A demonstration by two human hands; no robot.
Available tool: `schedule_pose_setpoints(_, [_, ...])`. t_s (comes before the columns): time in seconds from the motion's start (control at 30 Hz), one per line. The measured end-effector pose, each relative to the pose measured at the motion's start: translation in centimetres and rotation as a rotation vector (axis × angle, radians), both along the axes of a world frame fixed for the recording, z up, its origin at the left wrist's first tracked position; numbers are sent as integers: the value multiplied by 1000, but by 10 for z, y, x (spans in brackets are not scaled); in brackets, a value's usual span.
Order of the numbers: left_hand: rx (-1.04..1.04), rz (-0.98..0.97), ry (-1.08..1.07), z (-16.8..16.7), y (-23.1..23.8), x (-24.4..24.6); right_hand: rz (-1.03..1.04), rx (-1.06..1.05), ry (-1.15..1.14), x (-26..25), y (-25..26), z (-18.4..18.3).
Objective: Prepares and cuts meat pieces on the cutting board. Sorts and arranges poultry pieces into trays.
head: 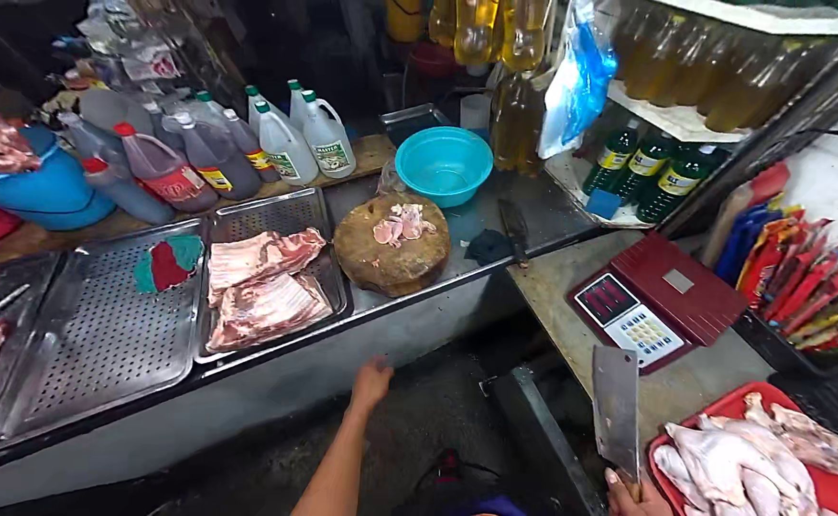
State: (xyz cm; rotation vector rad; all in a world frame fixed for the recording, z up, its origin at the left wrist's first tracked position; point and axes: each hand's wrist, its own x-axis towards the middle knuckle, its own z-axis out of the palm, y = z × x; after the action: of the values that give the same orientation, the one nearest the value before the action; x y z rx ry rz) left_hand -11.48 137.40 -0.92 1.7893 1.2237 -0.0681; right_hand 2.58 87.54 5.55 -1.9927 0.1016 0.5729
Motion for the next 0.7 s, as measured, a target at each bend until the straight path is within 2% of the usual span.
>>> schedule_pose_setpoints(0.07, [101, -7, -151, 51, 48, 48, 48, 91, 71, 14, 47, 14])
schedule_pose_setpoints(0.13, [159, 71, -284, 88, 86, 97, 74, 183, 132, 26, 98, 21])
schedule_pose_setpoints(0.2, [199, 175, -359, 107, 117, 145, 121, 206, 152, 42, 146, 19])
schedule_pose_setpoints(0.27, [245, 180, -367, 123, 144, 194, 167, 134, 130, 66, 190, 14])
schedule_pose_setpoints(0.33, [293, 112, -284, 119, 170, 241, 201, 29, 72, 94, 230, 4])
schedule_pose_setpoints(0.47, [382, -36, 72, 86, 202, 313, 282, -208, -30, 157, 306, -1])
schedule_pose_setpoints(0.57, [513, -128, 255, 70, 203, 334, 360, -375, -72, 210, 358, -2])
schedule_pose_setpoints(0.7, [618, -126, 284, 67, 204, 335, 455, -530, -87, 272, 414, -16])
